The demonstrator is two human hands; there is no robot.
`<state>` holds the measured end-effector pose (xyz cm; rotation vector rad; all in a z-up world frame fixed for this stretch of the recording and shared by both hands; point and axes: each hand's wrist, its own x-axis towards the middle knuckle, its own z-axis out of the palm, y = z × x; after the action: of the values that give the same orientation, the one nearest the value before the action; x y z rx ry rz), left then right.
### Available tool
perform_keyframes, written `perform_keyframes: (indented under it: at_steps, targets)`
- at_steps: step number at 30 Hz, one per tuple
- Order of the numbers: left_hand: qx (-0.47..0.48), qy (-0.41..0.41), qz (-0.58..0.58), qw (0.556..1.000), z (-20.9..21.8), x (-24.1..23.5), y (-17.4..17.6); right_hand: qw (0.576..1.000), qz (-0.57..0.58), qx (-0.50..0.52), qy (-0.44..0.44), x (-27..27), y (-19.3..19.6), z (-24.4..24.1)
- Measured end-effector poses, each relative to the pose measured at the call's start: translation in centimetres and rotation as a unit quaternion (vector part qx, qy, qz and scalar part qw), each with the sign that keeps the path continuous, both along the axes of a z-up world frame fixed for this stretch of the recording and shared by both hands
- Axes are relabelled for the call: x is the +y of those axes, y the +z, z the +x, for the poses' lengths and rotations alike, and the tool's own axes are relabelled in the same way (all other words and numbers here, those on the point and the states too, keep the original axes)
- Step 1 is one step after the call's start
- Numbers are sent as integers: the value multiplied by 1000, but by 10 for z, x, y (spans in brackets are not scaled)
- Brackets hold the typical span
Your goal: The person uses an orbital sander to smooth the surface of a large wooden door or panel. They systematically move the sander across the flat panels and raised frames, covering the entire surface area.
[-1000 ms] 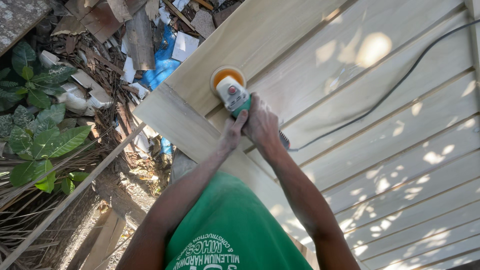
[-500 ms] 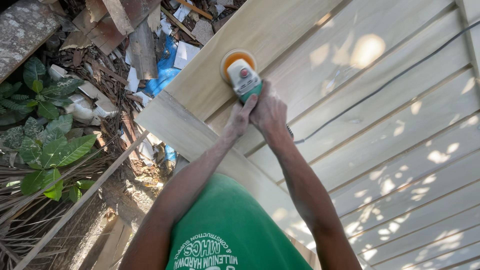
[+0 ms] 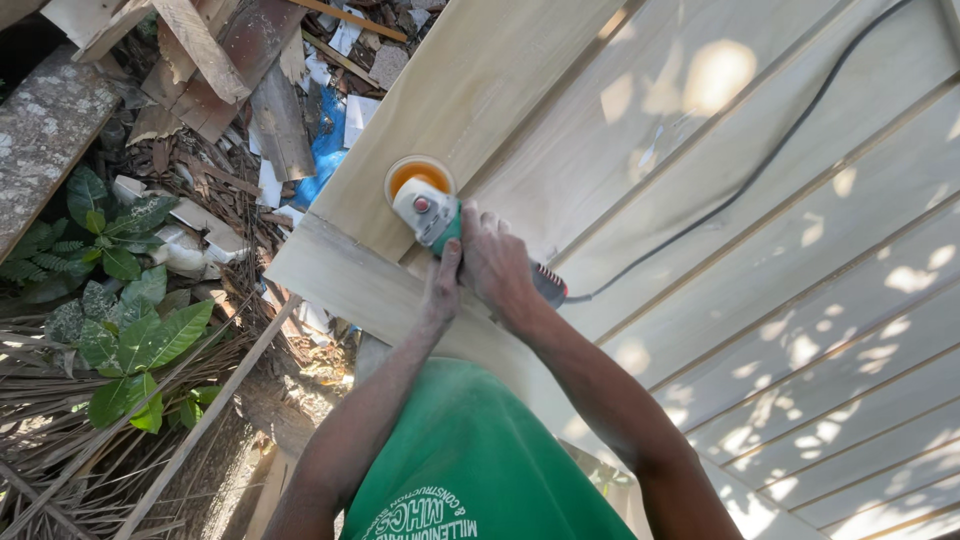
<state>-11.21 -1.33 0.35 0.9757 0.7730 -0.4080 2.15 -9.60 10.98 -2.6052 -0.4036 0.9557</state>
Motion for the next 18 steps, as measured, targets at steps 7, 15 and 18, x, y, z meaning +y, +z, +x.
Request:
perform_keyframes:
  at_steps: [7, 15, 18]
  targets:
    - [-97, -44, -36, 994, 122, -46, 14, 994, 4, -74, -75, -51, 2, 73]
    - [-132, -109, 12, 985, 225, -100, 5, 989, -32, -124, -69, -106, -8, 155]
    - [-151, -140, 59, 977, 254, -108, 2, 988, -25, -135, -66, -121, -15, 179]
